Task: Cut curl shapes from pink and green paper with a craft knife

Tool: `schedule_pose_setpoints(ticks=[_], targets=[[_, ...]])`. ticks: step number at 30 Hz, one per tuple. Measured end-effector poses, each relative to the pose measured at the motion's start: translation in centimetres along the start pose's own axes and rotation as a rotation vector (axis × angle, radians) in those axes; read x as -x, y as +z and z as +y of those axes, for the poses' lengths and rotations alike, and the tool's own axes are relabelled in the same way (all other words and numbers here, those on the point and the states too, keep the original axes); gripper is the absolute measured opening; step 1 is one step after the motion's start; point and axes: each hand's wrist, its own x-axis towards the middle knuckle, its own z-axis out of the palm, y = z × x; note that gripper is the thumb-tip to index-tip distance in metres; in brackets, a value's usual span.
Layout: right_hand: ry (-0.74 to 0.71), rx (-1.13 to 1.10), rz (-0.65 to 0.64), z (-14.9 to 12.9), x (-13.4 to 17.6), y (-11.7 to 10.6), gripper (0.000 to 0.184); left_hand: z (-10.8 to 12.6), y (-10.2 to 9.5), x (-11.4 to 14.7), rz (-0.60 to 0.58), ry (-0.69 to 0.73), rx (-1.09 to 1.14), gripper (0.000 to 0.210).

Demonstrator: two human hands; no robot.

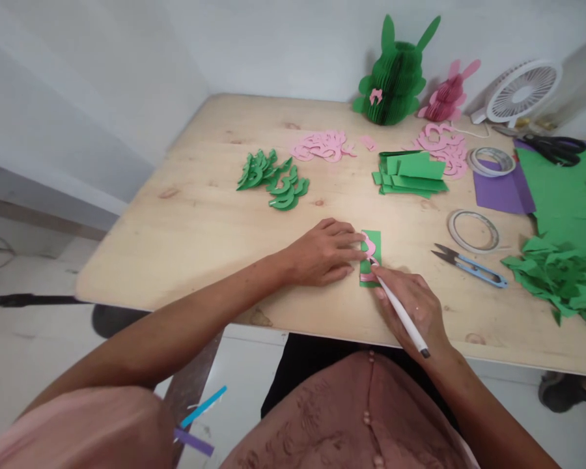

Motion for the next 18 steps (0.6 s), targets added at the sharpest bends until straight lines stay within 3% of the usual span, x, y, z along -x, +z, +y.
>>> schedule_pose_setpoints(ticks=[10, 18], targets=[[-0.060, 0.061, -0.004, 0.5, 0.1, 0.1, 0.029, 1.4, 1.1, -0.3, 0.105, -0.082, -0.043, 0.033], [-0.071, 0.046, 0.021, 0.5, 0.1, 0.2, 0.027, 1.4, 1.5, -0.3, 0.119, -0.097, -0.046, 0.031]])
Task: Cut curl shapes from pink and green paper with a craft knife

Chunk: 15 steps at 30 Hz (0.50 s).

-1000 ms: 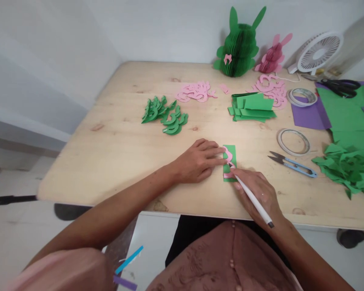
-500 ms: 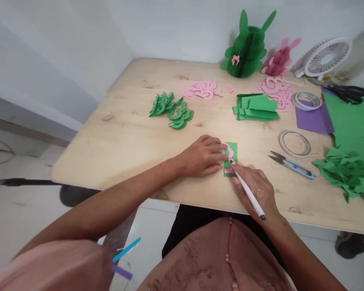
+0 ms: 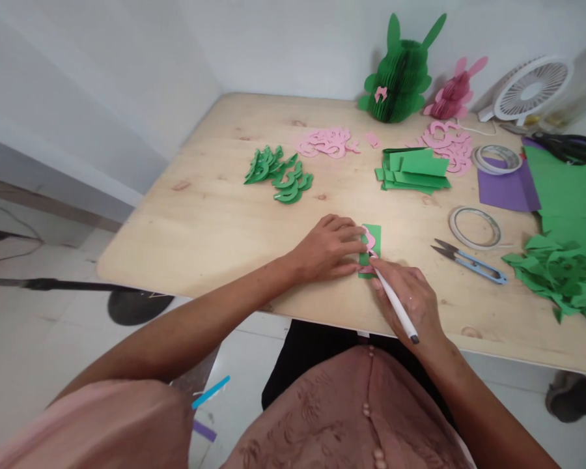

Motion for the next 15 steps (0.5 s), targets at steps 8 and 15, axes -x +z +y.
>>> schedule_pose_setpoints(ticks=[8, 15], targets=[[0.019, 0.004, 0.004, -0.16, -0.10, -0.06, 0.027, -0.14, 0.37, 0.24, 0.025, -0.011, 0.016, 0.030], [0.054, -0.022, -0.013, -0.48, -0.20, -0.25, 0.028, -0.22, 0.46, 0.35, 0.056, -0.004, 0.023, 0.031]])
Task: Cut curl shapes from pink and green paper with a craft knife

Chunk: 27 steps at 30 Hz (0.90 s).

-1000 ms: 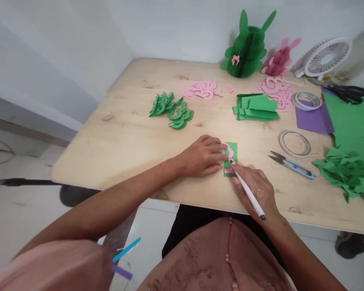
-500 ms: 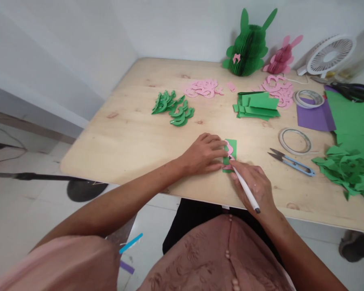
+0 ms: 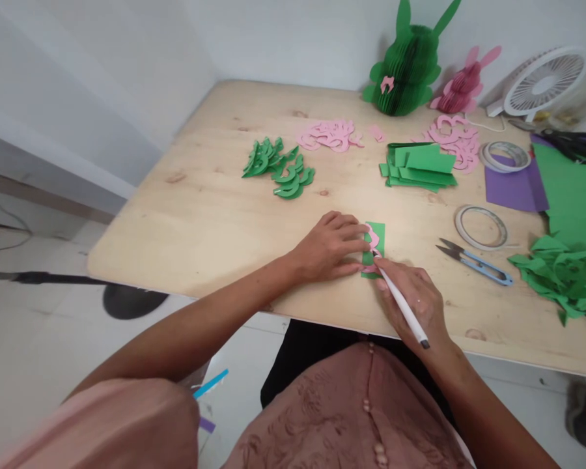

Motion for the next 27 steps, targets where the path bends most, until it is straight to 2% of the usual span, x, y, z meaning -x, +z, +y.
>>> schedule_pose_setpoints(ticks=[27], targets=[[-0.020, 0.040, -0.005, -0.11, -0.23, 0.05, 0.031, 0.26, -0.36, 0.07, -0.016, -0.022, 0.007, 0.030]])
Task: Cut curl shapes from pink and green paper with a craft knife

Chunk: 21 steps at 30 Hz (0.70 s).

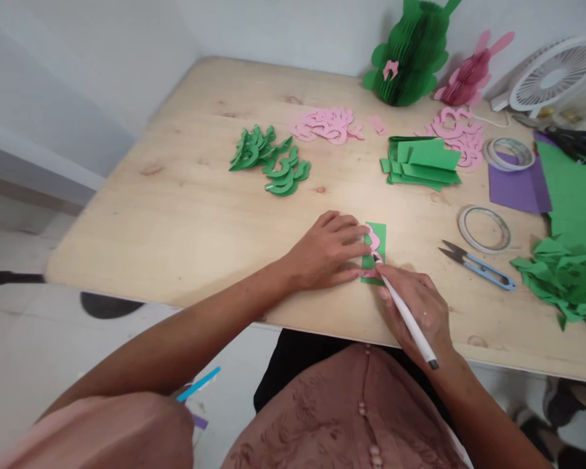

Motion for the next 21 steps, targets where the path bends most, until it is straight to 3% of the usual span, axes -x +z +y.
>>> schedule_pose_setpoints(ticks=[5, 11, 14, 21], targets=[[0.060, -0.114, -0.021, 0.0, 0.0, -0.4, 0.031, 0.0, 0.1, 0.1, 0.001, -0.005, 0.002, 0.031], [0.456, -0.486, -0.074, 0.4, -0.4, -1.7, 0.022, 0.0, -0.2, 0.0, -0.015, -0.002, 0.010, 0.031], [0.582, -0.594, -0.075, 0.5, -1.3, -1.5, 0.015, 0.1, -0.4, 0.0, -0.025, -0.010, 0.012, 0.030], [0.646, -0.661, -0.061, 0.0, -3.1, -0.5, 0.009, 0.1, -0.4, 0.1, -0.045, -0.024, 0.014, 0.032]])
